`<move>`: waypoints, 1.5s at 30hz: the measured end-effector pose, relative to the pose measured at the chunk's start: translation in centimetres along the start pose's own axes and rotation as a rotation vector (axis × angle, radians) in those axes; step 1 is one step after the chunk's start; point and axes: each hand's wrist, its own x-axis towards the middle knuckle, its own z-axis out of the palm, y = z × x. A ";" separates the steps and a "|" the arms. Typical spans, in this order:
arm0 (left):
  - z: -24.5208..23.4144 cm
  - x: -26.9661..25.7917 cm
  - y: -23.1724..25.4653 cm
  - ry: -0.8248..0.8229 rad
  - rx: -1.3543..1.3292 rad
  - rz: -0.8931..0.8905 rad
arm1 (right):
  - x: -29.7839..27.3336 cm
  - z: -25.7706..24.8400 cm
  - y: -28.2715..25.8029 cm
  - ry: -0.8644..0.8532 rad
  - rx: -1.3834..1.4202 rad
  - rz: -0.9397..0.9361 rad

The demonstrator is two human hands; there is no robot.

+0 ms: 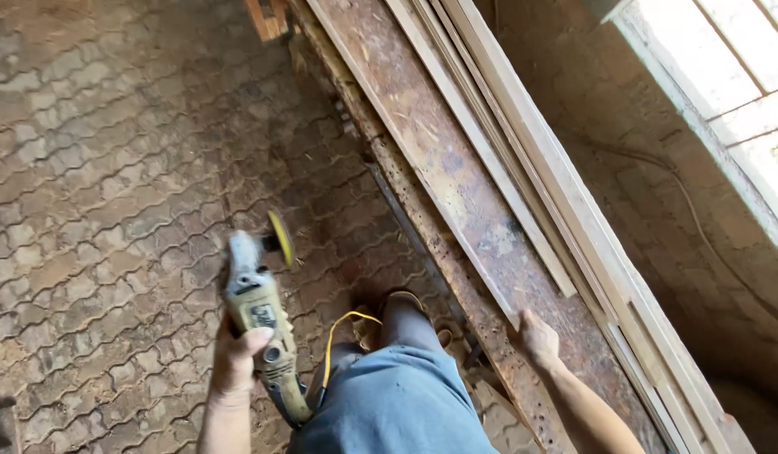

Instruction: Sanding wooden strips and applying glue on a workbench.

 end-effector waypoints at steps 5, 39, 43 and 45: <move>-1.5 1.3 -0.9 0.060 -0.018 0.000 | 2.4 -1.6 -3.8 0.070 0.040 -0.069; -0.6 32.0 6.5 0.220 0.082 -0.063 | 15.3 -15.6 -22.2 -0.053 0.575 -0.044; 2.4 35.3 10.4 0.004 0.115 -0.086 | 7.0 -10.5 -16.5 -0.017 0.424 0.200; 2.6 36.9 10.8 -0.054 0.158 -0.079 | 4.0 -3.9 -13.2 0.146 0.558 0.219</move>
